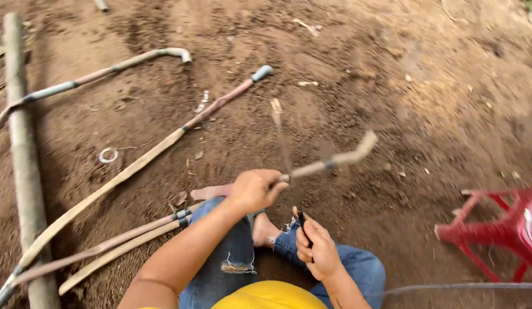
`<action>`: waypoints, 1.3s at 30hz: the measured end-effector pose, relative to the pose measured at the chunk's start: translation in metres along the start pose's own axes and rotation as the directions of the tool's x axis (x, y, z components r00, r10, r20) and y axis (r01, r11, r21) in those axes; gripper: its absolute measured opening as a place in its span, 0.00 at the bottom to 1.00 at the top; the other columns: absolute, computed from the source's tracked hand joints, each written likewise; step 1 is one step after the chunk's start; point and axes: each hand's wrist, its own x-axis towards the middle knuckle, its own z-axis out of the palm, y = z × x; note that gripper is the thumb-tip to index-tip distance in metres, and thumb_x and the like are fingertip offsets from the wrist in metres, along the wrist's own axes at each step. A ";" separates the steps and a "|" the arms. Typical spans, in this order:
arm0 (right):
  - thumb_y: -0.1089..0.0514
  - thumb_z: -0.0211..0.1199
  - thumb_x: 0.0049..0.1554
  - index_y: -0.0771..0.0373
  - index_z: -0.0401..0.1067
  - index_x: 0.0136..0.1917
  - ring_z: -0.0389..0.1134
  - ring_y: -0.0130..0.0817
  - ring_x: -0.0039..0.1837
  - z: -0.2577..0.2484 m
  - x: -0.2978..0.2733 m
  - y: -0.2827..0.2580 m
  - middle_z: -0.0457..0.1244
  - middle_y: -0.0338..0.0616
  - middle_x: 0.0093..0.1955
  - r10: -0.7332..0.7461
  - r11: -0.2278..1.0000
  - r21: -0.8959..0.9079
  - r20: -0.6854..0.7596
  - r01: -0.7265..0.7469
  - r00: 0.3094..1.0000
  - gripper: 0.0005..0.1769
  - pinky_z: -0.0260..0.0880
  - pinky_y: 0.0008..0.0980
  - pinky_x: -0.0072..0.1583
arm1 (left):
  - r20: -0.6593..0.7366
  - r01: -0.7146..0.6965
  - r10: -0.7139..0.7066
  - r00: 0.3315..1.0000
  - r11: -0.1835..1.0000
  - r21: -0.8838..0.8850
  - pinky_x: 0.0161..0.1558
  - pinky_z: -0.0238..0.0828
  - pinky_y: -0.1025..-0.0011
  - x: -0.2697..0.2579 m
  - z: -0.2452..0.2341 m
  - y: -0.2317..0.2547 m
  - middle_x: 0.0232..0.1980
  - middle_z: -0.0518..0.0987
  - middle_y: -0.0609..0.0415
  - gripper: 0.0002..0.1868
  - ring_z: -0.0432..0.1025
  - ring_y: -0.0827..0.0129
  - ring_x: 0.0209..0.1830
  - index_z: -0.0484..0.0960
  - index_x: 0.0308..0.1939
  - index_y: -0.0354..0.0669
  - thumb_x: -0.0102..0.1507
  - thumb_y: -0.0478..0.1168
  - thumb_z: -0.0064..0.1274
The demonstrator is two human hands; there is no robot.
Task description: The person sits on the ground and uses a metal file to sharpen the end of a curved bamboo stick. They hold the stick with their left hand and rub the file against the tip with their right hand, occasionally rotating the stick to work on different sides.
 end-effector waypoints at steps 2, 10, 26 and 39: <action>0.53 0.49 0.70 0.58 0.69 0.77 0.44 0.20 0.26 0.006 0.004 -0.006 0.53 0.37 0.31 0.010 1.000 -0.015 0.023 -0.010 1.000 0.25 0.39 0.21 0.28 | -0.008 0.034 -0.034 0.999 0.999 0.001 0.30 0.73 0.59 0.002 0.004 -0.008 0.35 0.87 0.57 0.09 0.79 0.54 0.30 0.89 0.41 0.51 0.62 0.49 0.61; 0.51 0.45 0.71 0.56 0.65 0.80 0.43 0.22 0.27 -0.041 -0.002 0.014 0.50 0.39 0.31 0.071 0.988 -0.136 -0.015 -0.073 0.997 0.27 0.38 0.25 0.28 | -0.077 0.117 -0.115 0.990 0.993 0.019 0.32 0.73 0.58 0.011 -0.004 -0.021 0.35 0.86 0.55 0.10 0.79 0.54 0.32 0.87 0.38 0.49 0.65 0.48 0.58; 0.51 0.41 0.72 0.59 0.60 0.83 0.42 0.20 0.24 -0.058 -0.001 0.014 0.50 0.37 0.30 0.017 0.987 -0.160 -0.021 -0.021 1.000 0.29 0.38 0.24 0.25 | 0.075 0.237 -0.240 0.968 0.971 0.041 0.34 0.76 0.63 0.020 0.004 -0.023 0.37 0.87 0.61 0.12 0.80 0.62 0.31 0.88 0.42 0.55 0.69 0.54 0.54; 0.51 0.43 0.73 0.65 0.58 0.83 0.50 0.21 0.24 0.002 -0.017 0.004 0.50 0.33 0.28 -0.101 0.978 -0.166 0.138 0.123 0.985 0.30 0.51 0.20 0.27 | 0.037 0.034 -0.035 0.999 0.999 0.028 0.39 0.78 0.54 -0.001 -0.010 -0.013 0.27 0.79 0.51 0.15 0.80 0.51 0.35 0.80 0.36 0.53 0.68 0.56 0.59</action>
